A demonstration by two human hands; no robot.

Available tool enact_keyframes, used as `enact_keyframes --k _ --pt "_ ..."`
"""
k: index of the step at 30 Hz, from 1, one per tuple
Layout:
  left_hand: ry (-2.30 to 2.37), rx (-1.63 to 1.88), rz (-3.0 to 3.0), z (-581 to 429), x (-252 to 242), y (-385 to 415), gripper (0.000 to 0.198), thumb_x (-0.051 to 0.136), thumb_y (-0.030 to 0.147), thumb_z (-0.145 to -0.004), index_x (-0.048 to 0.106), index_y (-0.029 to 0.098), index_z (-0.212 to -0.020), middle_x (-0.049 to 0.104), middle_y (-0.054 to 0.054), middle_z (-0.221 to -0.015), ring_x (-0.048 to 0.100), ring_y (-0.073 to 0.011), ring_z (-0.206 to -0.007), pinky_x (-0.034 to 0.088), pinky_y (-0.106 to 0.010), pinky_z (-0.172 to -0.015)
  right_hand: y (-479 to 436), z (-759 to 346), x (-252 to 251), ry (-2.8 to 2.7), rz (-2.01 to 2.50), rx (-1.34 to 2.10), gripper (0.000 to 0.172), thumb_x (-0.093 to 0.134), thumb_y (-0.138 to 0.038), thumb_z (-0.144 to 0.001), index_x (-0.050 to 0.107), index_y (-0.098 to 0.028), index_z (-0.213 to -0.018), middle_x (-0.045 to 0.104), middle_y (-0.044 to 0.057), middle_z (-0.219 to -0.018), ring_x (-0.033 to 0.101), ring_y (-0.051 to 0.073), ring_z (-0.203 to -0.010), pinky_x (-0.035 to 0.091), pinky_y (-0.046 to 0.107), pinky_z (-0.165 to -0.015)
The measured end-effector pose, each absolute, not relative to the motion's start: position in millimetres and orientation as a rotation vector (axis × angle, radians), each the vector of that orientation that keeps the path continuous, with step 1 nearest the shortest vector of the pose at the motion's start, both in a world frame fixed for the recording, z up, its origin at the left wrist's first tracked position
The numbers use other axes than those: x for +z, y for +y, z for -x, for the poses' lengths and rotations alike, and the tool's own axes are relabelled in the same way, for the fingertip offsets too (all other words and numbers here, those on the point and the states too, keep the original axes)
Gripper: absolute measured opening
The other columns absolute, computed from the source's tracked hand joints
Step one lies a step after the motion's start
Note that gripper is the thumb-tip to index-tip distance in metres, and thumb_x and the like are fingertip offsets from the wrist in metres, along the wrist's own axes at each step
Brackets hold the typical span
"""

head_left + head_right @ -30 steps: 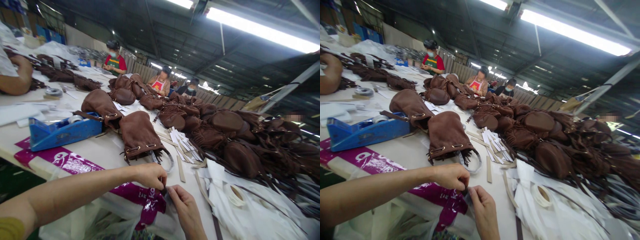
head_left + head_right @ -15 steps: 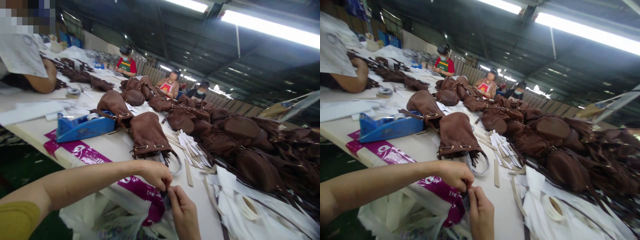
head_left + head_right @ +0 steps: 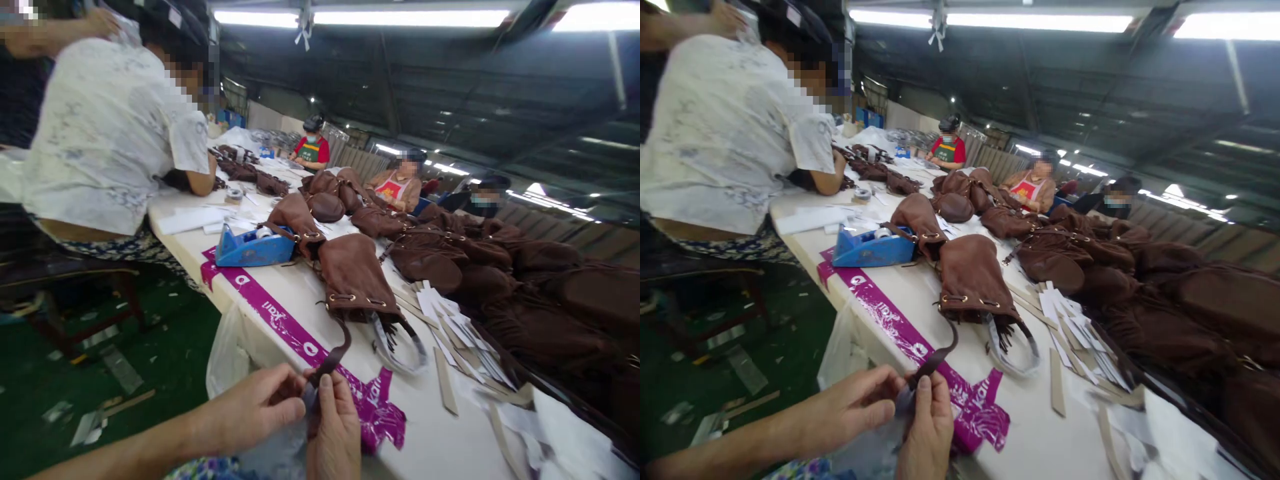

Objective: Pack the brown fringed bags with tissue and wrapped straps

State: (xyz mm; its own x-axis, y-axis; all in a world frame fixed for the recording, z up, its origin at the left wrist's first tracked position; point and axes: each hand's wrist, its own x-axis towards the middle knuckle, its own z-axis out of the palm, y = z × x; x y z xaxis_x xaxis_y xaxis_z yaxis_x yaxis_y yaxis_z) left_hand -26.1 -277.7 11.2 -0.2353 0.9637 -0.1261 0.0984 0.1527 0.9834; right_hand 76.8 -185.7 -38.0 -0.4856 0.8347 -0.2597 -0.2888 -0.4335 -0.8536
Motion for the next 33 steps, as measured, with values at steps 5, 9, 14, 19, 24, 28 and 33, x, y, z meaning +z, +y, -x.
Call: enact_keyframes --k 5,9,14,19,24,28,33 --pt "1.196 1.345 -0.701 27 -21 -286 0.019 0.056 0.028 -0.070 0.053 0.015 -0.083 0.059 0.002 -0.061 0.052 -0.0115 -0.051 0.045 -0.025 -0.057 -184 -64 -36 -1.307 0.892 2.016 0.041 0.077 -0.053 -0.065 0.068 -0.020 -0.088 0.073 0.003 -0.086 0.066 0.018 -0.080 0.052 0.026 -0.071" --pt "1.224 1.282 -0.729 49 -21 -293 0.012 0.055 0.028 -0.070 0.054 0.016 -0.070 0.055 0.003 -0.050 0.049 -0.0103 -0.043 0.043 -0.022 -0.051 -168 -59 -33 -1.327 0.900 2.142 0.046 0.081 -0.052 -0.061 0.071 -0.018 -0.090 0.073 0.003 -0.081 0.061 0.013 -0.066 0.048 0.021 -0.058" --pt "1.072 1.228 -0.663 67 -23 -300 0.024 0.063 0.040 -0.075 0.054 0.017 -0.078 0.055 0.003 -0.050 0.052 -0.0124 -0.043 0.046 -0.025 -0.054 -152 -49 -37 -1.429 0.919 2.182 0.038 0.082 -0.047 -0.060 0.070 -0.015 -0.077 0.061 -0.002 -0.058 0.045 0.009 -0.048 0.039 0.020 -0.046" --pt "0.854 1.227 -0.606 71 -24 -304 0.056 0.063 0.067 -0.073 0.058 0.017 -0.096 0.055 0.003 -0.055 0.055 -0.0147 -0.052 0.050 -0.031 -0.061 -151 -48 -33 -1.649 0.983 2.111 0.041 0.079 -0.052 -0.063 0.068 -0.015 -0.076 0.056 -0.004 -0.052 0.044 0.010 -0.048 0.036 0.020 -0.045" --pt "0.719 1.224 -0.545 71 -26 -301 0.055 0.068 0.062 -0.073 0.062 0.017 -0.102 0.055 0.002 -0.063 0.055 -0.0137 -0.056 0.051 -0.032 -0.063 -153 -52 -17 -1.794 0.897 2.098 0.038 0.075 -0.052 -0.069 0.067 -0.016 -0.079 0.051 -0.005 -0.047 0.045 0.010 -0.045 0.034 0.021 -0.046" --pt "0.690 1.236 -0.461 65 -34 -293 0.056 0.072 0.060 -0.069 0.065 0.014 -0.101 0.053 0.002 -0.062 0.054 -0.0127 -0.053 0.051 -0.034 -0.064 -149 -56 -13 -1.847 0.825 2.084 0.035 0.073 -0.050 -0.071 0.068 -0.017 -0.078 0.052 -0.005 -0.047 0.048 0.012 -0.046 0.037 0.022 -0.047" --pt "0.742 1.291 -0.420 61 -44 -287 0.054 0.070 0.061 -0.069 0.064 0.011 -0.088 0.056 0.000 -0.062 0.053 -0.0134 -0.052 0.050 -0.037 -0.067 -137 -59 -17 -1.989 0.726 2.085 0.033 0.074 -0.048 -0.070 0.070 -0.017 -0.080 0.063 0.001 -0.059 0.055 0.015 -0.051 0.043 0.023 -0.045"
